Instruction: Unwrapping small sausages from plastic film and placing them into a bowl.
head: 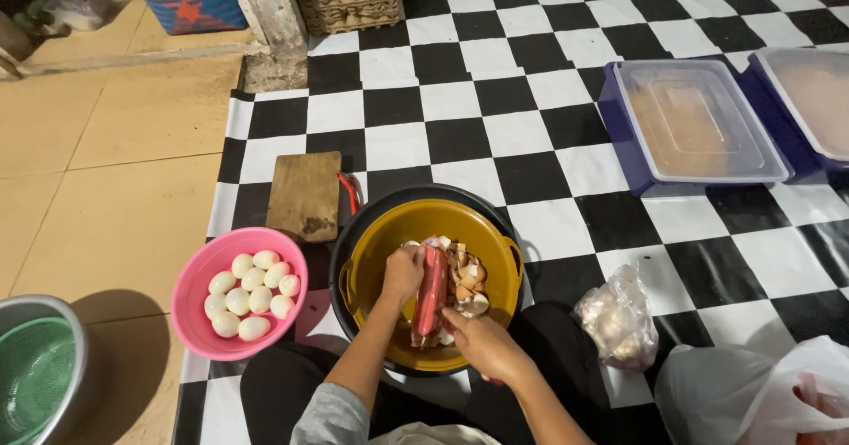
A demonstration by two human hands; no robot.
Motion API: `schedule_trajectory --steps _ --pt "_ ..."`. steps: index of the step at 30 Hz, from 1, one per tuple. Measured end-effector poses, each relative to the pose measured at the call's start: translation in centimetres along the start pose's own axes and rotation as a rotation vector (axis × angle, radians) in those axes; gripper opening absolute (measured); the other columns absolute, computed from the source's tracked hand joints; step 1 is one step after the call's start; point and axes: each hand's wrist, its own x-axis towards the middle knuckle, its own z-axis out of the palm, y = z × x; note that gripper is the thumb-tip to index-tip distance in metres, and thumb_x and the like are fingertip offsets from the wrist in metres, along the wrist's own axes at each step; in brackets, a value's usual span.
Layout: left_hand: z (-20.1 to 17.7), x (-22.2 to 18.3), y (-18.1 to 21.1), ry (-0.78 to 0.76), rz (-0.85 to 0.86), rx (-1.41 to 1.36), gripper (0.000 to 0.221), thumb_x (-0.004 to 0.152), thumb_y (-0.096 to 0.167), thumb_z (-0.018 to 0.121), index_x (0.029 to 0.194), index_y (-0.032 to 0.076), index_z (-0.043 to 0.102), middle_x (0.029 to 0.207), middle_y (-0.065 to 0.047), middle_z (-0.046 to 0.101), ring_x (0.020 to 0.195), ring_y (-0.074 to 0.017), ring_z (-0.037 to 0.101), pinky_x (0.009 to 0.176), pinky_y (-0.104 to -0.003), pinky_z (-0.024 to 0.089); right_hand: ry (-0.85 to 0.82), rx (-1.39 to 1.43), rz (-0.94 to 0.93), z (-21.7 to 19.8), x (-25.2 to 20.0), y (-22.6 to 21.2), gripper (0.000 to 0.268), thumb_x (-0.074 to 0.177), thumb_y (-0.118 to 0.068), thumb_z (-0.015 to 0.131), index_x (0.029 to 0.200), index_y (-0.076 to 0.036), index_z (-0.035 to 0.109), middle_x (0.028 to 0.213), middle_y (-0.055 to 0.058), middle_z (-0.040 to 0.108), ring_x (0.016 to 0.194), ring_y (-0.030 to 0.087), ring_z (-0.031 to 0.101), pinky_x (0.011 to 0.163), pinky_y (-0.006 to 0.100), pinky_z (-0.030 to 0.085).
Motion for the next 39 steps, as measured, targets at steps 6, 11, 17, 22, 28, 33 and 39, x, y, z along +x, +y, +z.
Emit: schedule_trajectory --steps 6,11,17,22,28,33,39 --pt "-3.2 -0.3 3.7 -0.188 -0.078 0.023 0.046 0.089 0.023 0.062 0.128 -0.002 0.065 0.099 -0.021 0.075 0.082 -0.0334 0.073 0.079 -0.038 0.059 0.075 0.305 0.109 -1.2 0.0 0.1 0.049 0.103 -0.023 0.045 0.151 -0.030 0.051 0.068 0.002 0.061 0.038 0.010 0.038 0.035 0.027 0.029" --pt "-4.2 0.8 5.1 -0.495 -0.110 0.212 0.083 0.078 0.029 0.070 0.154 0.016 0.039 0.133 -0.026 0.063 0.131 -0.0433 0.057 0.113 -0.051 0.045 0.480 0.271 -0.056 -0.6 9.6 3.9 0.053 0.101 -0.023 0.045 0.152 -0.007 0.044 0.139 0.031 0.059 0.127 0.046 0.059 0.108 0.053 0.047" --pt "-3.9 1.9 4.7 -0.570 -0.149 0.265 0.083 0.063 0.022 0.079 0.134 0.014 0.037 0.117 -0.021 0.068 0.120 -0.0445 0.064 0.104 -0.053 0.050 0.306 0.037 0.050 2.7 16.5 6.9 0.058 0.101 -0.026 0.039 0.157 -0.012 0.031 0.141 0.030 0.057 0.128 0.043 0.060 0.109 0.051 0.049" --pt "-4.2 0.9 4.5 -0.480 -0.176 0.237 0.060 0.069 0.028 0.070 0.125 0.020 0.050 0.107 -0.018 0.072 0.112 -0.0411 0.068 0.097 -0.049 0.053 0.427 -0.081 -0.036 4.8 19.7 9.7 0.054 0.097 -0.023 0.047 0.149 -0.010 0.038 0.150 0.026 0.046 0.122 0.049 0.061 0.104 0.055 0.051" --pt "-2.7 0.5 5.7 -0.392 -0.141 0.297 0.048 0.083 0.034 0.064 0.125 0.016 0.052 0.110 -0.020 0.070 0.114 -0.0423 0.068 0.099 -0.051 0.053 0.460 -0.241 -0.013 4.8 17.1 7.0 0.047 0.099 -0.019 0.051 0.143 -0.007 0.042 0.152 0.021 0.039 0.132 0.048 0.049 0.107 0.052 0.048" --pt "-0.1 1.0 5.6 -0.365 -0.089 0.491 0.042 0.084 0.036 0.068 0.118 0.015 0.054 0.112 -0.020 0.070 0.109 -0.0420 0.070 0.095 -0.050 0.057 0.525 -0.067 -0.176 3.6 13.9 4.8 0.047 0.097 -0.007 0.047 0.144 -0.007 0.049 0.142 0.019 0.048 0.132 0.042 0.051 0.108 0.046 0.048" --pt "1.1 2.3 4.0 -0.268 -0.011 0.496 0.033 0.080 0.023 0.069 0.107 0.007 0.060 0.109 -0.022 0.065 0.101 -0.0476 0.071 0.085 -0.054 0.060 0.473 0.321 -0.291 4.3 14.3 5.4 0.052 0.091 -0.014 0.058 0.142 -0.004 0.052 0.139 0.026 0.056 0.133 0.043 0.052 0.111 0.049 0.046"
